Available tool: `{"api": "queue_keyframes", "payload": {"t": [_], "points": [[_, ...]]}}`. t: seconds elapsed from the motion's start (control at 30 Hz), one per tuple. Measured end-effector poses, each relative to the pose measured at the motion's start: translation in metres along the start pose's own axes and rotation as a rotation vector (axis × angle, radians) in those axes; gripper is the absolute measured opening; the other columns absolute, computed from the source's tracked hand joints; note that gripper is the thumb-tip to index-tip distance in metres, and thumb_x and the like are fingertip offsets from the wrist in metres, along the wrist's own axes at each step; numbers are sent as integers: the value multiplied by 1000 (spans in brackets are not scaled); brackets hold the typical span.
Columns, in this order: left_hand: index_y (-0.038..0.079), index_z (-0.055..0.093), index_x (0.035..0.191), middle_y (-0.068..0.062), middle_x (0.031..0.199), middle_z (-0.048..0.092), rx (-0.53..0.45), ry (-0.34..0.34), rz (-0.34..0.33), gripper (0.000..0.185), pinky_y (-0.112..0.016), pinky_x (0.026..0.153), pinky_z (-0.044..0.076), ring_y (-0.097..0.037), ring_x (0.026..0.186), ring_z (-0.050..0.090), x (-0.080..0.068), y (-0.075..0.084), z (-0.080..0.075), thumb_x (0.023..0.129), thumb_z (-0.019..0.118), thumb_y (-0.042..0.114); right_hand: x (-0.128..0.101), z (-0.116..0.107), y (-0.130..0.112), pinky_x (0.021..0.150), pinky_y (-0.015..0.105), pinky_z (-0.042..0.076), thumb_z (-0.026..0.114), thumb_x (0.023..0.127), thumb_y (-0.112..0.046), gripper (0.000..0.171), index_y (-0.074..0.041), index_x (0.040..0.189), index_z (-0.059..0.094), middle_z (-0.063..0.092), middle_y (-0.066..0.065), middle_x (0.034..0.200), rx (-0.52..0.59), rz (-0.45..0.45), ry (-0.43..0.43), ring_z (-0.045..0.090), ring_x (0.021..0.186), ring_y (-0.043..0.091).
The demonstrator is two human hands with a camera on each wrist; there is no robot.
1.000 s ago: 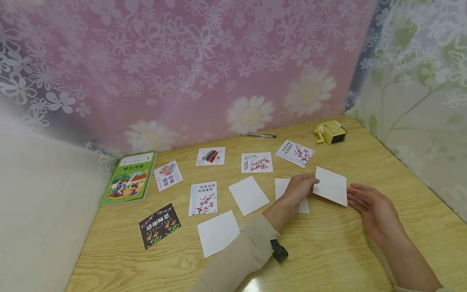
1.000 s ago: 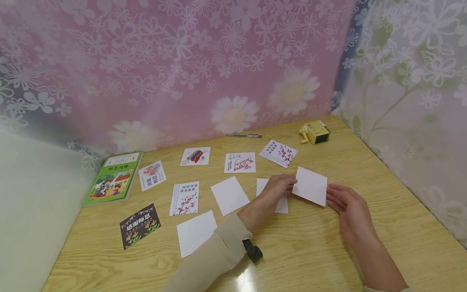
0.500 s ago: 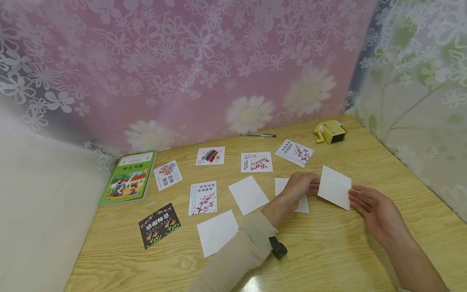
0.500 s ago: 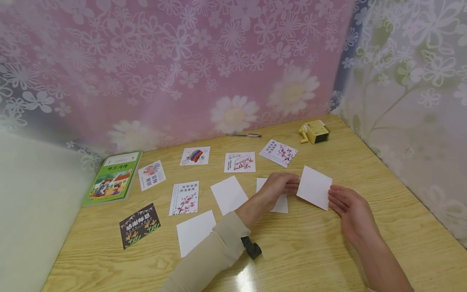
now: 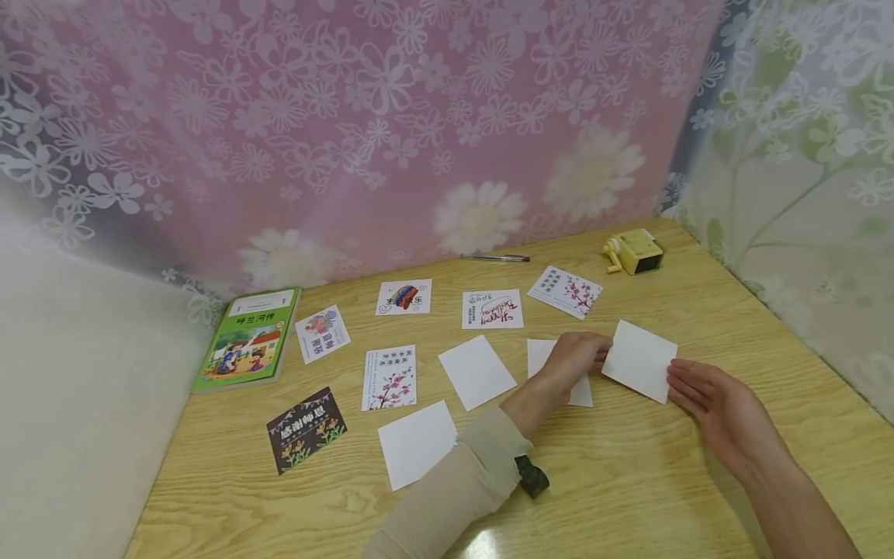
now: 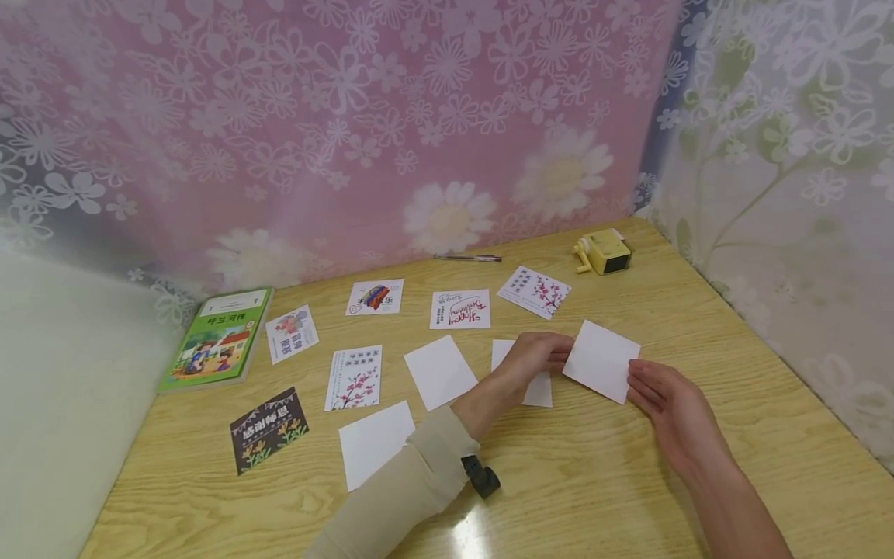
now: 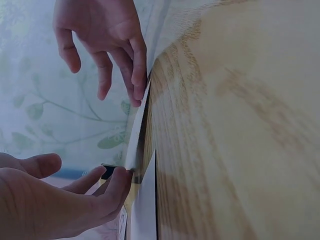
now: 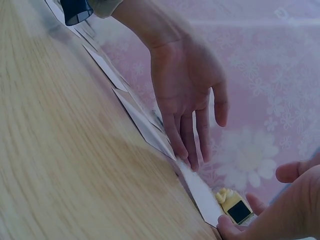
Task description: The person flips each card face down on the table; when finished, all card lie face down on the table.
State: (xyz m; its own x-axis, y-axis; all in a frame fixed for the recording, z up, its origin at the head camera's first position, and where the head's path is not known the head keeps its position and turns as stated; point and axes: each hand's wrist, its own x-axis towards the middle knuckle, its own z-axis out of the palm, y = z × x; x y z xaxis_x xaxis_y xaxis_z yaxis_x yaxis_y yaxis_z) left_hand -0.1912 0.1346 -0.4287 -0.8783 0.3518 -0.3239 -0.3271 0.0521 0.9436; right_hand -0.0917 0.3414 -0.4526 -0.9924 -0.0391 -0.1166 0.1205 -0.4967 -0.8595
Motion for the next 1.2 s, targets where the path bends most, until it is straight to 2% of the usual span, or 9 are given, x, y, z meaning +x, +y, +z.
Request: {"api": "queue_keyframes", "payload": {"t": [0.17,0.33,0.5,0.57,0.7,0.83,0.97,1.1,1.2], "points": [[-5,74,114,-13,105,70,13,3,8,32,-42,103,53,-20,98,63,0,2,-4,101,63,22,0,2,-1,93,21,57,36,114,-13,38,-16,114,74,70,-4,114,-9,3,-2,68,107,10],[-1,74,118,-11,116,73,-31,34,11,31,-39,105,54,-27,113,68,3,3,-11,99,64,21,4,6,-5,95,22,56,33,114,-11,39,-13,118,72,69,-1,118,32,-27,-48,68,110,13],[-2,71,122,-17,122,71,-122,78,17,32,-42,108,53,-36,120,67,12,5,-21,97,62,17,23,14,-13,100,23,55,33,113,-7,38,-6,122,70,67,3,123,66,-78,-114,68,113,15],[-2,71,121,-18,121,71,-149,108,12,32,-43,108,53,-37,120,66,16,5,-25,96,63,16,34,19,-17,100,23,55,35,113,-7,36,-5,121,70,67,3,123,44,-85,-120,69,113,15],[-3,69,124,-19,125,69,-213,164,2,35,-43,110,52,-37,121,66,25,4,-32,94,62,14,59,27,-27,98,20,55,39,113,-9,32,-10,118,70,69,-2,120,-50,-64,-105,68,111,10],[-8,65,127,-23,129,66,-295,207,11,39,-45,111,50,-38,123,63,32,2,-37,95,59,13,84,35,-35,96,17,53,42,113,-11,28,-17,114,70,71,-9,116,-183,-51,-99,67,109,4],[-12,62,127,-27,130,64,-372,251,8,40,-45,110,51,-39,121,62,38,5,-40,96,56,12,109,43,-40,94,17,54,44,112,-11,24,-18,113,67,74,-11,112,-254,-34,-100,69,105,3],[-10,62,128,-29,131,60,-470,288,-10,40,-44,110,51,-38,120,61,43,9,-39,96,56,12,136,50,-39,93,16,54,44,112,-13,16,-12,120,58,74,-13,107,-324,-3,-82,70,101,1],[-10,60,130,-31,132,56,-546,301,-15,43,-44,112,49,-39,122,57,45,12,-37,94,57,13,153,55,-35,103,21,50,42,113,-21,27,-7,134,51,70,-20,108,-483,16,-26,65,106,-1]]}}
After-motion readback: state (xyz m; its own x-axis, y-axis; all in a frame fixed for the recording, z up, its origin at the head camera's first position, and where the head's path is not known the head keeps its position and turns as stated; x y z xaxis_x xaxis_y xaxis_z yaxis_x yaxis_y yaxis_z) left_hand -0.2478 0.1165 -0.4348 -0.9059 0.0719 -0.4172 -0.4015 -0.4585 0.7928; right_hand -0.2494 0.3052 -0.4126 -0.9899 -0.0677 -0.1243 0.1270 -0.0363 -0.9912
